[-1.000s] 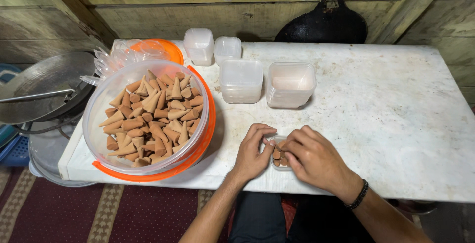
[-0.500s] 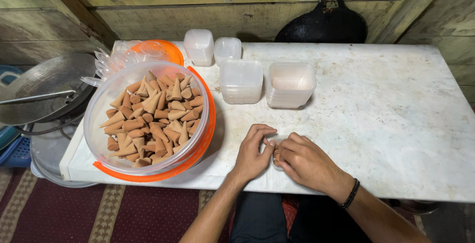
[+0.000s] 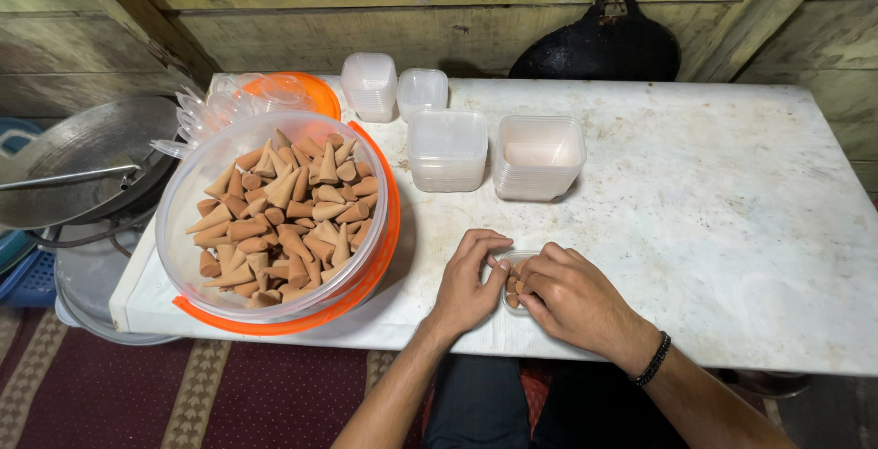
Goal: The person transfers cone-shaped snacks from a large orange bucket into a small clear plastic container. They pick up the snacks by hand and place them into the container, arranging them neatly.
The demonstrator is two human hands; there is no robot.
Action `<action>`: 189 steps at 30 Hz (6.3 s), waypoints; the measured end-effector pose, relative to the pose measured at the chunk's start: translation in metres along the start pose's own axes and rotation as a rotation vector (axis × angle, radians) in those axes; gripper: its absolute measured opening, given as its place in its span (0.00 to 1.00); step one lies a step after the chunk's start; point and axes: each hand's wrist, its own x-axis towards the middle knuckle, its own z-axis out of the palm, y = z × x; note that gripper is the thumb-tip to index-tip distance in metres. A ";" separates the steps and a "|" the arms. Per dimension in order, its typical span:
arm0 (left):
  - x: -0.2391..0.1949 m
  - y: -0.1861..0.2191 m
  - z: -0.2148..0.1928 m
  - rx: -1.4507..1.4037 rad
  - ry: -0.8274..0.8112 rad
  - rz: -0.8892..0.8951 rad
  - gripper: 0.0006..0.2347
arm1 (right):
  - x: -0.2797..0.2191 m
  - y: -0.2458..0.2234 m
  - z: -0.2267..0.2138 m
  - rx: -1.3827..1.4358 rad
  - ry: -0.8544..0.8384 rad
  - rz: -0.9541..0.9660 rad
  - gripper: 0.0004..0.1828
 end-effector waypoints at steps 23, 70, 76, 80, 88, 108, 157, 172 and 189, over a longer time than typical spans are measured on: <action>0.000 0.005 -0.002 0.000 -0.024 -0.032 0.10 | -0.002 0.000 -0.014 0.006 0.049 0.040 0.07; -0.005 0.157 -0.260 0.757 -0.048 0.160 0.10 | 0.183 -0.130 -0.084 0.407 0.280 -0.616 0.06; -0.003 0.144 -0.266 0.749 -0.014 0.167 0.07 | 0.205 -0.138 -0.077 0.218 -0.089 -0.590 0.10; -0.005 0.139 -0.268 0.746 -0.038 0.150 0.11 | 0.209 -0.146 -0.083 0.138 -0.316 -0.480 0.09; -0.003 0.138 -0.270 0.735 -0.071 0.139 0.13 | 0.208 -0.135 -0.107 0.068 -0.446 -0.316 0.17; -0.005 0.141 -0.262 0.772 0.020 0.052 0.09 | 0.212 -0.166 -0.069 0.139 -0.120 -0.203 0.08; -0.019 0.021 -0.015 0.054 -0.173 0.130 0.25 | -0.010 -0.011 -0.057 0.436 -0.118 0.347 0.18; -0.027 0.021 -0.013 0.262 -0.201 0.238 0.09 | -0.020 -0.015 -0.067 0.334 0.043 0.206 0.07; -0.030 0.020 -0.011 0.271 -0.164 0.212 0.10 | -0.019 -0.017 -0.025 0.222 0.008 0.072 0.04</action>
